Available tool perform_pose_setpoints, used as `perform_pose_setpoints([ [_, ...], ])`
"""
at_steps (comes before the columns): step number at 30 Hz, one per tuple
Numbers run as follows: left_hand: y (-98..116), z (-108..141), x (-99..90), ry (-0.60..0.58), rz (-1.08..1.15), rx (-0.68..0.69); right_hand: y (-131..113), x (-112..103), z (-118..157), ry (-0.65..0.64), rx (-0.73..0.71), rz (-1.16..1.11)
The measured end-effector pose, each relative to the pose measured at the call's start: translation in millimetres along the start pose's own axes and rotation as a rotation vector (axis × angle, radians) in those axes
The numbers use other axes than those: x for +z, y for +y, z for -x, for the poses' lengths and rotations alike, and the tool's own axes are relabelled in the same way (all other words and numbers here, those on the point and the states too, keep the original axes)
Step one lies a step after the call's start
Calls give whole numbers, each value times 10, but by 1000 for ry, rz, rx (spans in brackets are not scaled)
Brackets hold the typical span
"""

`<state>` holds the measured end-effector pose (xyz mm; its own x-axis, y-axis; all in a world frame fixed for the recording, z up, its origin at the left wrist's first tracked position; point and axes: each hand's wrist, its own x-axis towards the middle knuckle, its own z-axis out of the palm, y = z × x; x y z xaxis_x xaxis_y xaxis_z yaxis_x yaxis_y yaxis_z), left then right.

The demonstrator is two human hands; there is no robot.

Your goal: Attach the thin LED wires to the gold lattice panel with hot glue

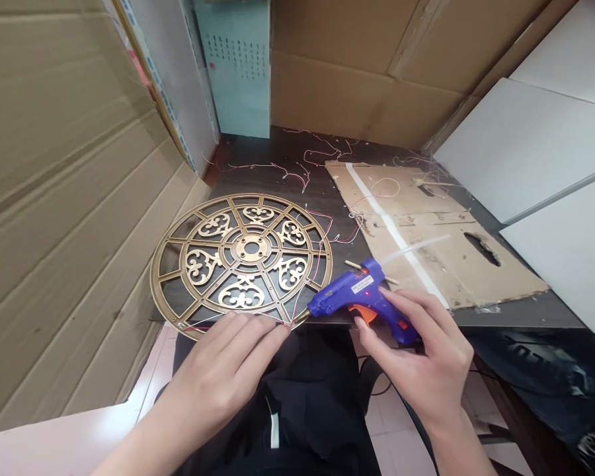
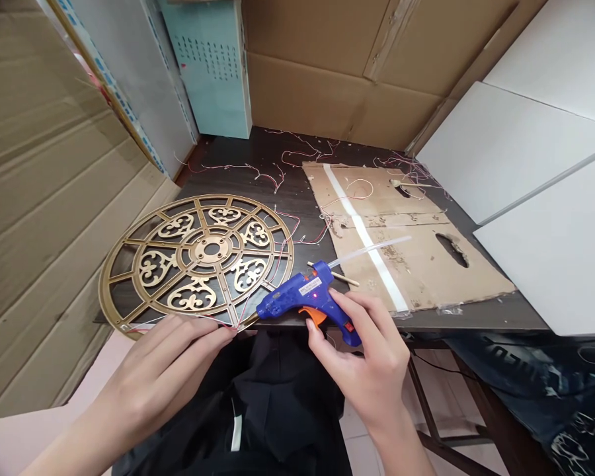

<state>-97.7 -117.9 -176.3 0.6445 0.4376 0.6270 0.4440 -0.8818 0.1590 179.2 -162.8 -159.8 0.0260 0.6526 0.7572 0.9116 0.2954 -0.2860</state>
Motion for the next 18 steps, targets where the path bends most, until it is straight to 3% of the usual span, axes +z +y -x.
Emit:
perform_pose_setpoints([
  [18,14,16,-14,-2,-14,8,-14,-8,27,6,-12,20],
])
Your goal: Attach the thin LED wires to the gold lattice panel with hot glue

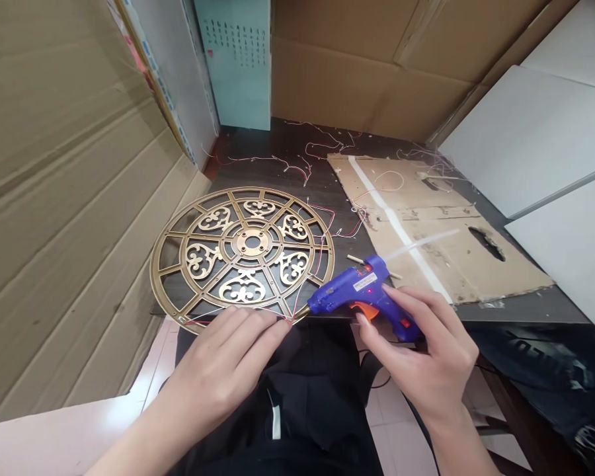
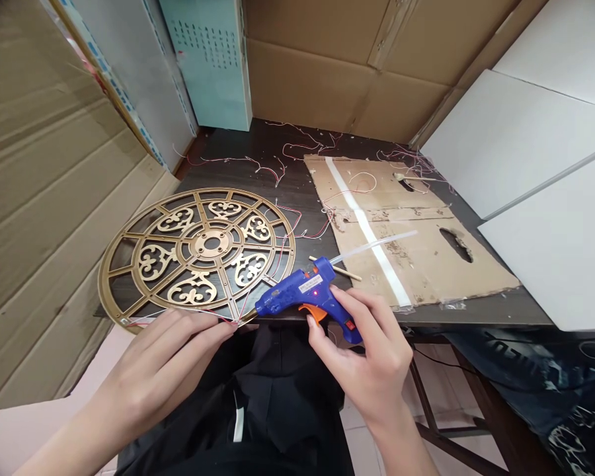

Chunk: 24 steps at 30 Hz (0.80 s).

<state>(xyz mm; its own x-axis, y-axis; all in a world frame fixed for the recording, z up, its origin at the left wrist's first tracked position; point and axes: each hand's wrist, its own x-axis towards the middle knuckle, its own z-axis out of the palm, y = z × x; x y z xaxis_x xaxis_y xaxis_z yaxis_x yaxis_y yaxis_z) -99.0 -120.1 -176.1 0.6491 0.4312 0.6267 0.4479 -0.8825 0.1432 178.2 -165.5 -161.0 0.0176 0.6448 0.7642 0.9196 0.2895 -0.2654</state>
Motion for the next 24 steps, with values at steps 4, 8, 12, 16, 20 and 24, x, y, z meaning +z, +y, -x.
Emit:
perform_pose_setpoints([
  [4,5,-10,1,-11,4,-4,-1,-1,16,17,-27,26],
  [8,0,-15,-1,-10,9,-6,-7,-2,21,30,-55,43],
  [12,-8,-9,-2,-6,-1,-1,-10,-21,5,39,-87,59],
  [16,-13,-5,-3,-6,-13,-3,-9,-57,-6,34,-104,67],
  [20,-8,-13,-8,-9,-4,-7,-6,-78,-2,33,-110,70],
  [24,-4,-25,-6,-3,-4,-11,-4,-74,10,40,-87,61],
])
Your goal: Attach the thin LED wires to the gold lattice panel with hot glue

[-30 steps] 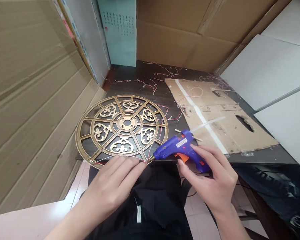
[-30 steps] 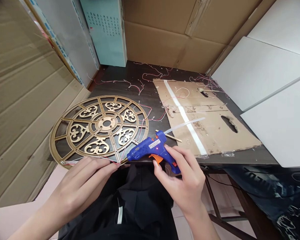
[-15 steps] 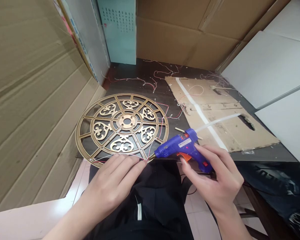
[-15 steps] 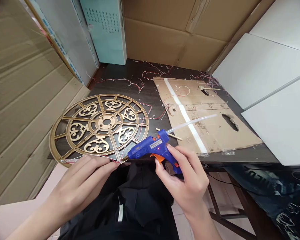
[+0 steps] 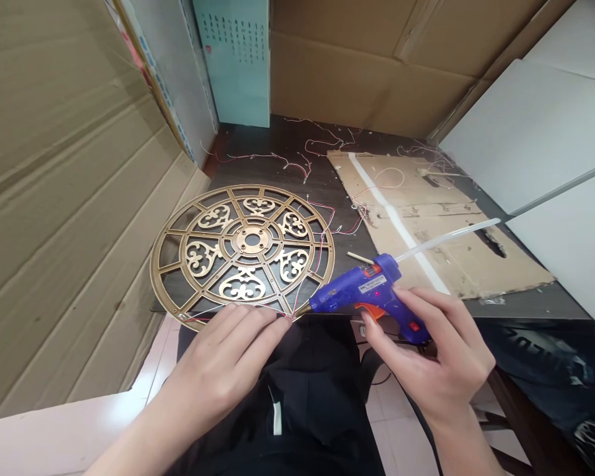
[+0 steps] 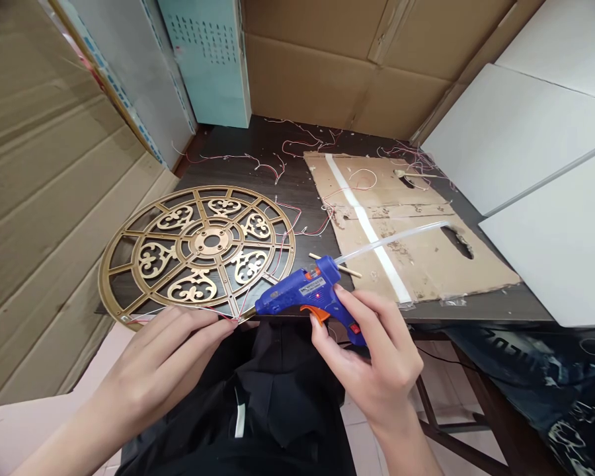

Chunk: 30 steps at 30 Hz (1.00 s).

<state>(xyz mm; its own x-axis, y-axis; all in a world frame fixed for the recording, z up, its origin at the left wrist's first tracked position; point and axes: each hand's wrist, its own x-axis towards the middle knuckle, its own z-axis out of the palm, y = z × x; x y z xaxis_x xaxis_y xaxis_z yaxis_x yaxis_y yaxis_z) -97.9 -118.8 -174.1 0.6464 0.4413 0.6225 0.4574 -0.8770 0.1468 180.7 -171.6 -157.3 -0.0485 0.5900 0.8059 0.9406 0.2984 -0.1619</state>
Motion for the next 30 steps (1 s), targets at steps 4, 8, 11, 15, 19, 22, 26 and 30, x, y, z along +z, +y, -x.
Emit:
perform_pose_setpoints([
  [4,-3,-3,9,4,5,11,-6,16,7,4,-5,-2],
  [8,-5,4,11,2,12,10,-11,28,3,5,-15,-2],
  [11,-3,6,7,-3,8,4,-9,29,1,18,-29,8],
  [15,3,-2,2,4,-7,2,0,29,10,32,-12,3],
  [19,5,-3,-2,8,-5,4,-1,34,19,14,-24,-7],
  [22,0,-2,-4,1,6,9,-8,37,19,22,-35,-2],
  [26,1,-11,-12,6,5,8,-4,35,21,42,-25,-1],
  [30,11,-22,-24,-6,0,10,0,36,25,25,-19,-1],
])
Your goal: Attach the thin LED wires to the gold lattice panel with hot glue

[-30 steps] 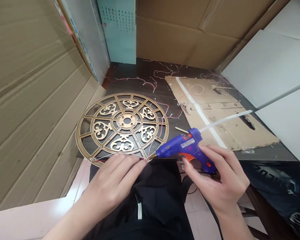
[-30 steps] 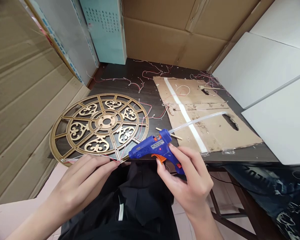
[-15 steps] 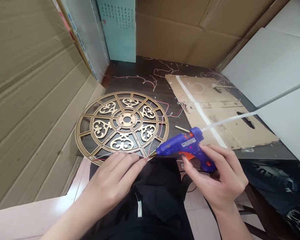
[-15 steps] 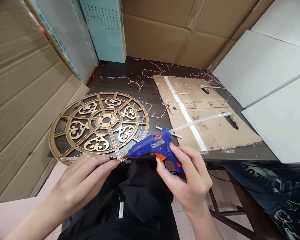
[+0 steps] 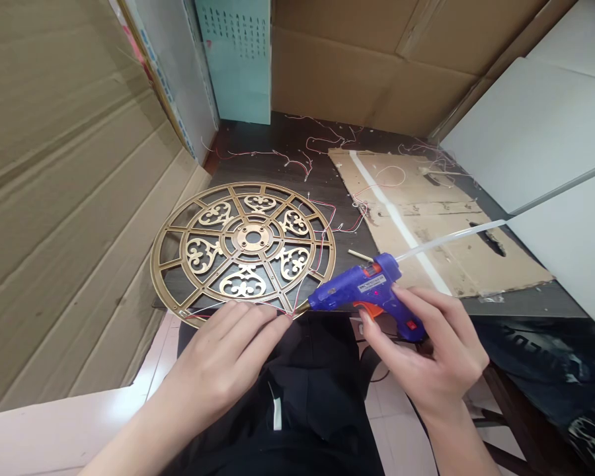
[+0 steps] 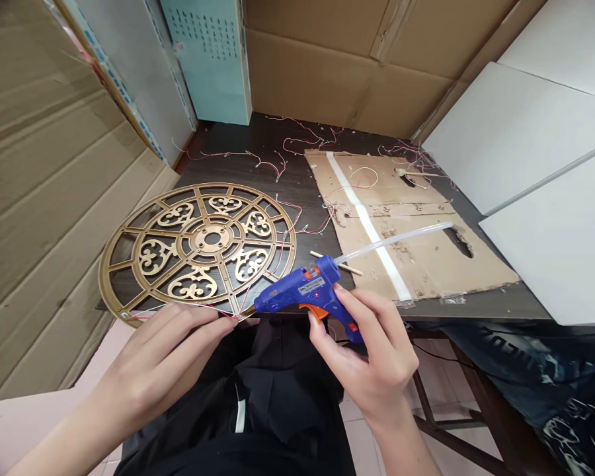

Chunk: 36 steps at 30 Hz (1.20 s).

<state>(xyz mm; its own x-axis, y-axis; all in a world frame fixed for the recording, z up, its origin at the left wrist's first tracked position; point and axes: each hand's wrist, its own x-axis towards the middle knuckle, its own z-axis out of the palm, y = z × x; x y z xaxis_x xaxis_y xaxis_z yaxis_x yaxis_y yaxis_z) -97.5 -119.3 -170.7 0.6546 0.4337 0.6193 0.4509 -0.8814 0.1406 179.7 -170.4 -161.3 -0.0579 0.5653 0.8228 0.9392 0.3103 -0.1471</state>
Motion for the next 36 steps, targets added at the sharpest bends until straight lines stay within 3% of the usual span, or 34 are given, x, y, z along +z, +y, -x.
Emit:
perform_pose_setpoints([
  [9,-57,57,5,-2,6,86,-8,-17,-46,-70,55,-43],
  [18,-31,81,15,21,104,13,14,-43,-54,-122,83,-93],
  [36,16,5,-31,14,87,-20,29,-45,-6,-116,66,-89],
])
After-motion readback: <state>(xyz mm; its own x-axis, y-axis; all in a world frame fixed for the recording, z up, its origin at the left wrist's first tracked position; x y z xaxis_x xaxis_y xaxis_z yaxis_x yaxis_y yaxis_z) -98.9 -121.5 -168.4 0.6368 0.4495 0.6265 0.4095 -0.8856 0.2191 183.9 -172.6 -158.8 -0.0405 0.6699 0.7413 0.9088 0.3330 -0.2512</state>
